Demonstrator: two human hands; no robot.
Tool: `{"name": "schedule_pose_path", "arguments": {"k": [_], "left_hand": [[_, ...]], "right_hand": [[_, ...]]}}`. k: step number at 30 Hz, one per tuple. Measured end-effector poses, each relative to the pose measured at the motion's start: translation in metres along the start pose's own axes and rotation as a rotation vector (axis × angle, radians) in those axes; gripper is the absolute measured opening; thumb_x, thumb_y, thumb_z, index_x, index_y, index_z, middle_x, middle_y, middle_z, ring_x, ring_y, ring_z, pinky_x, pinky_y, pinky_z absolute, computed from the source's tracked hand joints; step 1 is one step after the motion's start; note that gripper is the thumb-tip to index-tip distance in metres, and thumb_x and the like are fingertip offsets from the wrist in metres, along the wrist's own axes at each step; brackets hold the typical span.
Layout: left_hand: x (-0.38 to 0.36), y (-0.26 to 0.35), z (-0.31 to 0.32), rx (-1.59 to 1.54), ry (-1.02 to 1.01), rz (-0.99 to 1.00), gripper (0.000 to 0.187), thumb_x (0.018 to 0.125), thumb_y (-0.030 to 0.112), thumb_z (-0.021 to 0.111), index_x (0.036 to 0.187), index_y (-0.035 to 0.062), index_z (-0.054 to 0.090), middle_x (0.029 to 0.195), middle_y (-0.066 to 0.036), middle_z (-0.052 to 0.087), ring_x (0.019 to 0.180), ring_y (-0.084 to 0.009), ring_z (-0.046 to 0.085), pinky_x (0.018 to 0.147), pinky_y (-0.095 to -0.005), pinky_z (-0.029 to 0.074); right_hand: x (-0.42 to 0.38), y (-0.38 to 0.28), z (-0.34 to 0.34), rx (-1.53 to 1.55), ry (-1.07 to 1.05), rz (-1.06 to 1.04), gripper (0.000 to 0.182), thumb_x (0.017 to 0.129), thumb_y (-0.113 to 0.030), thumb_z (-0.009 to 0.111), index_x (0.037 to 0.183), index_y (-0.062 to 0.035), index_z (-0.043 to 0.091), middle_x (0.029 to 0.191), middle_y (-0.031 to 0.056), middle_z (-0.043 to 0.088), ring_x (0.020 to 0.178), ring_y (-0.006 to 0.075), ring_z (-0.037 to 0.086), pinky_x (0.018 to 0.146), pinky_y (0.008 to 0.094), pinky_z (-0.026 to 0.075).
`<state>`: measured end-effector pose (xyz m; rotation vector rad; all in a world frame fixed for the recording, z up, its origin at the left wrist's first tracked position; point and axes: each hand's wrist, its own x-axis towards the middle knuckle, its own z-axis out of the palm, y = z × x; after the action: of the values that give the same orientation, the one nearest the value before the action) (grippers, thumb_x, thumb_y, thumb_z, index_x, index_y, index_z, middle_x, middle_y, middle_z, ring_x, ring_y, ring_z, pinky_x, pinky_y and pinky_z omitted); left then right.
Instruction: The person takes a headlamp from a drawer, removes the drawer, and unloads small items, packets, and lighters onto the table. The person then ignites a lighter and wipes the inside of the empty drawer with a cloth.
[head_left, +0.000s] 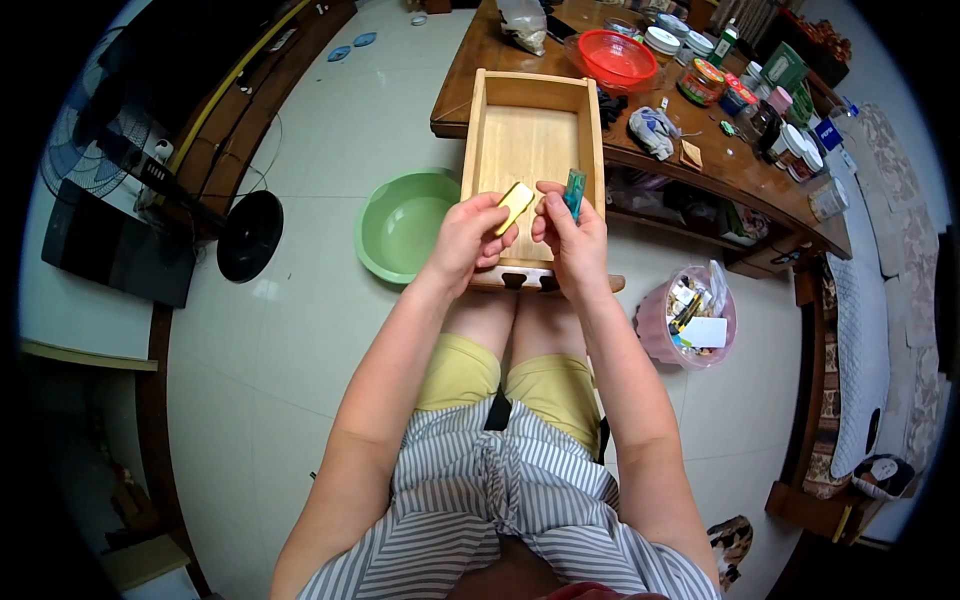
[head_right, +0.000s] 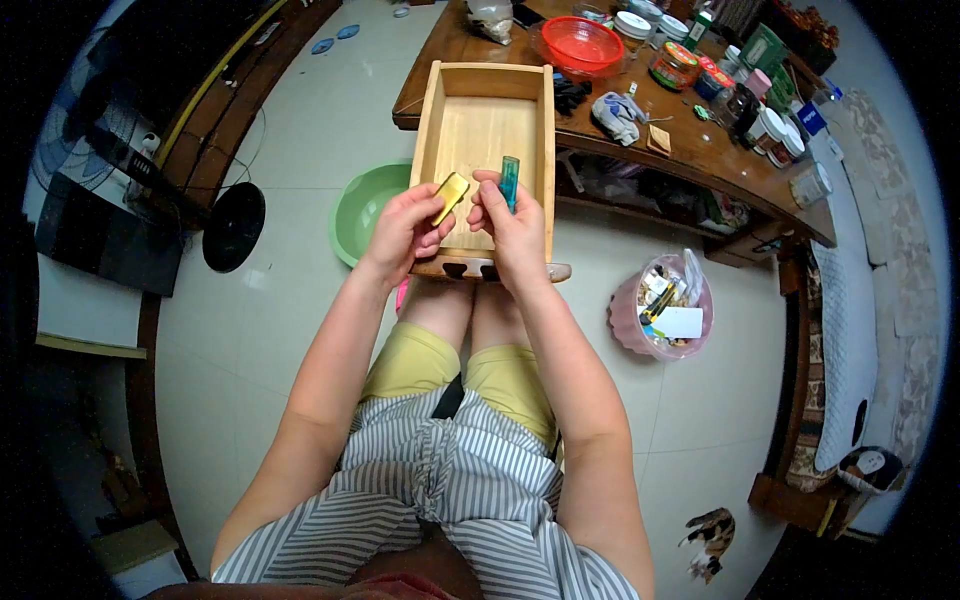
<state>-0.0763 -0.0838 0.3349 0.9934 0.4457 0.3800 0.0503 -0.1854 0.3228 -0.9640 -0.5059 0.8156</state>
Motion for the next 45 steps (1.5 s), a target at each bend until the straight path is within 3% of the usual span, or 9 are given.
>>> {"name": "schedule_pose_path", "arguments": {"k": [5,6,10,16,25,28,39,42,45], "left_hand": [[0.001,0.002,-0.007,-0.143,-0.002,0.042,0.022,0.097,0.017,0.038,0.106,0.0011,0.05,0.079,-0.011,0.059,0.055,-0.0098,0.047,0.044,-0.0204,0.036],[0.001,0.003,-0.008,-0.145,0.0,0.042,0.021,0.097,0.016,0.039,0.107,0.0008,0.05,0.082,-0.013,0.061,0.058,-0.0106,0.05,0.046,-0.0211,0.038],[-0.001,0.007,0.004,-0.211,0.084,0.058,0.022,0.098,0.015,0.04,0.108,-0.0025,0.049,0.103,-0.021,0.064,0.073,-0.0169,0.06,0.062,-0.0264,0.049],[0.009,0.002,-0.001,-0.594,0.064,-0.09,0.03,0.099,0.014,0.041,0.117,-0.0095,0.042,0.12,-0.024,0.057,0.091,-0.0244,0.061,0.08,-0.0328,0.053],[0.017,-0.001,0.0,-0.698,0.051,-0.104,0.032,0.099,0.011,0.039,0.121,-0.012,0.041,0.126,-0.022,0.054,0.095,-0.0246,0.06,0.082,-0.0318,0.053],[0.021,-0.003,-0.003,-0.72,0.042,-0.122,0.024,0.1,0.014,0.034,0.109,-0.0045,0.046,0.126,-0.024,0.054,0.104,-0.0285,0.058,0.083,-0.0346,0.051],[0.023,0.0,0.001,-0.731,0.067,-0.112,0.025,0.099,0.013,0.035,0.11,-0.0076,0.044,0.128,-0.026,0.052,0.106,-0.0317,0.058,0.083,-0.037,0.053],[0.023,0.001,0.005,-0.696,0.12,-0.113,0.026,0.099,0.015,0.036,0.113,-0.0055,0.044,0.128,-0.024,0.052,0.108,-0.0319,0.057,0.085,-0.0395,0.052],[0.021,0.001,0.006,-0.627,0.152,-0.102,0.027,0.1,0.017,0.036,0.117,-0.0021,0.043,0.129,-0.022,0.053,0.113,-0.0319,0.054,0.092,-0.0428,0.048]], "right_hand": [[0.001,-0.003,0.0,-0.062,-0.018,0.011,0.032,0.095,-0.024,0.056,0.114,0.0014,0.058,0.072,-0.0028,0.048,0.055,0.0055,0.042,0.05,0.0194,0.033],[0.001,-0.005,0.002,-0.04,-0.013,0.039,0.034,0.096,-0.026,0.05,0.116,0.0005,0.057,0.074,-0.0032,0.048,0.055,0.0052,0.039,0.05,0.019,0.031],[0.006,-0.001,-0.003,0.026,-0.059,0.081,0.035,0.097,-0.024,0.043,0.12,0.0003,0.054,0.077,-0.0021,0.05,0.061,0.0063,0.046,0.054,0.0197,0.037],[0.006,-0.001,-0.002,0.02,-0.041,0.102,0.035,0.097,-0.022,0.043,0.124,0.0001,0.05,0.08,-0.0001,0.053,0.067,0.0082,0.054,0.06,0.0213,0.044],[0.006,0.001,-0.001,-0.025,-0.068,0.083,0.034,0.099,-0.02,0.041,0.125,0.0,0.05,0.08,0.0004,0.055,0.066,0.0072,0.053,0.06,0.0213,0.044],[0.006,0.001,-0.002,-0.033,-0.077,0.089,0.035,0.1,-0.022,0.04,0.125,-0.0004,0.051,0.08,0.0005,0.056,0.066,0.0071,0.052,0.06,0.0211,0.044],[0.007,0.003,-0.002,-0.047,-0.087,0.096,0.036,0.1,-0.024,0.041,0.126,-0.0012,0.052,0.082,0.0007,0.057,0.07,0.0068,0.053,0.063,0.0214,0.044],[0.011,0.013,-0.002,-0.093,0.002,0.007,0.036,0.099,-0.022,0.046,0.127,-0.0003,0.052,0.083,0.0002,0.058,0.074,0.0064,0.052,0.067,0.0209,0.044],[0.016,0.024,-0.009,-0.411,0.07,-0.122,0.038,0.097,-0.021,0.051,0.129,0.0018,0.052,0.084,-0.0008,0.057,0.077,0.0055,0.051,0.071,0.0205,0.042]]}}
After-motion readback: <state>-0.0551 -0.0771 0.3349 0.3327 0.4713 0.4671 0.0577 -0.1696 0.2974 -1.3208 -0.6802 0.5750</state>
